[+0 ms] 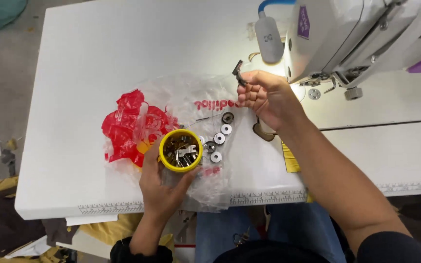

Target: The person sorts various metal sewing machine components, including bobbins and presser feet, from a clear plastic bag into a yellow cylindrical container by hand while sitting at a sewing station.

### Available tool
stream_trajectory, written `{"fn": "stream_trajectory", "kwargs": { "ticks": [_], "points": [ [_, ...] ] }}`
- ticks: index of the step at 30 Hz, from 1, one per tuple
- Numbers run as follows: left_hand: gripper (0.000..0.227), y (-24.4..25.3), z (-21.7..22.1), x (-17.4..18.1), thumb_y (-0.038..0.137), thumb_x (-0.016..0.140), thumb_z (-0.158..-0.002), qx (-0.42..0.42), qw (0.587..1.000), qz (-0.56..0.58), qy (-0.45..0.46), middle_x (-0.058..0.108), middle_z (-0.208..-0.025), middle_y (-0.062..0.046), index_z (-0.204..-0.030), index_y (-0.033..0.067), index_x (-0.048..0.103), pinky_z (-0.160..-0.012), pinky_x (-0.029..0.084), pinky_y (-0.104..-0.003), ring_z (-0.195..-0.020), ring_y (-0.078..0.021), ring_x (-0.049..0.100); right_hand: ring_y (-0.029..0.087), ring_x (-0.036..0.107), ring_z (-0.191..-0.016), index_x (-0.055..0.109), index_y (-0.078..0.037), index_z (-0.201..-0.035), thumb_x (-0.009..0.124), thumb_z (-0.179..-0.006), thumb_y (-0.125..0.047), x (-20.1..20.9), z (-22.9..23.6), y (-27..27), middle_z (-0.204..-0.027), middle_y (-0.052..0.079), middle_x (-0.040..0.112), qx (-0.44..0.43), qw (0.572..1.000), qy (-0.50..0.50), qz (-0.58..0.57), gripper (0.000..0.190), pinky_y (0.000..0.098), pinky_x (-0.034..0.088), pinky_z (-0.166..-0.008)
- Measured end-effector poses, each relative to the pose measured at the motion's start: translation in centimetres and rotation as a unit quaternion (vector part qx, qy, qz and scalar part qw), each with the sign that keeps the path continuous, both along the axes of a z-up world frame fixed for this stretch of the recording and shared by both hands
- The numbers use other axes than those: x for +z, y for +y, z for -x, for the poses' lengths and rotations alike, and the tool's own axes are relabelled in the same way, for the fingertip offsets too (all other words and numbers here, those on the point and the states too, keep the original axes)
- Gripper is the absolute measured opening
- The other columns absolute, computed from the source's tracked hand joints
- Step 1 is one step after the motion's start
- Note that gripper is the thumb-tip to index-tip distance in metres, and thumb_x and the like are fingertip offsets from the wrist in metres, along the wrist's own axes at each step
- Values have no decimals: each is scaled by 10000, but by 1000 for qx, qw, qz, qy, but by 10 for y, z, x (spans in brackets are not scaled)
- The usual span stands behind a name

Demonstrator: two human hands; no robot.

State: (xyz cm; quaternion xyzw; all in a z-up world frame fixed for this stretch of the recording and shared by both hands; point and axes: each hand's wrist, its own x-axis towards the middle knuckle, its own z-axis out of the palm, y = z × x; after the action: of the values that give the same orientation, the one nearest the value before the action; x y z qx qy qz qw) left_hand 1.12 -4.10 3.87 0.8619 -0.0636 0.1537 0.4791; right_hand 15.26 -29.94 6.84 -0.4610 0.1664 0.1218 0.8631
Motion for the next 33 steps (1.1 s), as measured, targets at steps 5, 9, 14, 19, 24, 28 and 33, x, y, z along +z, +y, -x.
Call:
{"fn": "stream_trajectory", "kwargs": {
  "ticks": [5, 9, 14, 19, 24, 28, 33],
  "points": [
    [726, 0, 1, -6, 309, 851, -795, -10, 998, -29, -57, 606, -1296, -162, -1371, 19, 519, -1038, 542, -378, -1217, -292, 617, 216, 665, -607, 686, 33, -951, 652, -817, -12, -19, 5, 8, -762, 159, 690, -3, 984, -117, 132, 146, 291, 607, -623],
    [772, 1, 0, -9, 333, 864, -765, 16, 998, -41, -45, 612, -1275, -165, -1376, 15, 516, -1006, 553, -389, -1202, -300, 613, 118, 647, -614, 671, 2, -963, 683, -891, 47, -33, 3, 11, -726, 60, 664, -22, 938, -256, 231, 85, 232, 593, -631],
    [787, 3, 0, -11, 318, 864, -767, 10, 998, -38, -51, 610, -1296, -173, -1389, 3, 499, -1039, 550, -399, -1228, -311, 615, 170, 683, -646, 685, 19, -980, 691, -869, 19, -32, 1, 12, -742, 105, 688, -18, 969, -185, 164, 111, 260, 599, -634],
    [784, 4, 1, -11, 307, 864, -781, 4, 997, -33, -71, 602, -1317, -176, -1400, 0, 492, -1064, 546, -397, -1253, -313, 609, 194, 727, -683, 717, 8, -979, 654, -891, -1, -33, -1, 11, -773, 105, 703, -4, 979, -135, 154, 108, 286, 643, -671],
    [752, 4, 0, -11, 287, 868, -796, -5, 995, -38, -92, 616, -1302, -163, -1388, 9, 498, -1041, 550, -383, -1219, -298, 617, 228, 730, -677, 703, 18, -983, 688, -872, 6, -34, 0, 10, -785, 120, 696, 8, 985, -127, 119, 113, 297, 639, -676],
    [783, 5, -4, -16, 293, 875, -801, -16, 994, -35, -100, 606, -1341, -164, -1414, 14, 474, -1049, 566, -383, -1262, -302, 605, 215, 710, -646, 691, 6, -974, 686, -860, 18, -35, 4, 13, -779, 117, 700, 15, 982, -142, 124, 114, 291, 621, -653],
    [798, 8, -8, -26, 290, 892, -829, -5, 981, 23, -192, 570, -1361, -230, -1427, -64, 501, -1028, 551, -458, -1298, -415, 580, 221, 741, -716, 714, 59, -1024, 710, -900, 55, -17, 22, 26, -768, 164, 673, 6, 934, -286, 214, 124, 317, 637, -697]
  ]
}}
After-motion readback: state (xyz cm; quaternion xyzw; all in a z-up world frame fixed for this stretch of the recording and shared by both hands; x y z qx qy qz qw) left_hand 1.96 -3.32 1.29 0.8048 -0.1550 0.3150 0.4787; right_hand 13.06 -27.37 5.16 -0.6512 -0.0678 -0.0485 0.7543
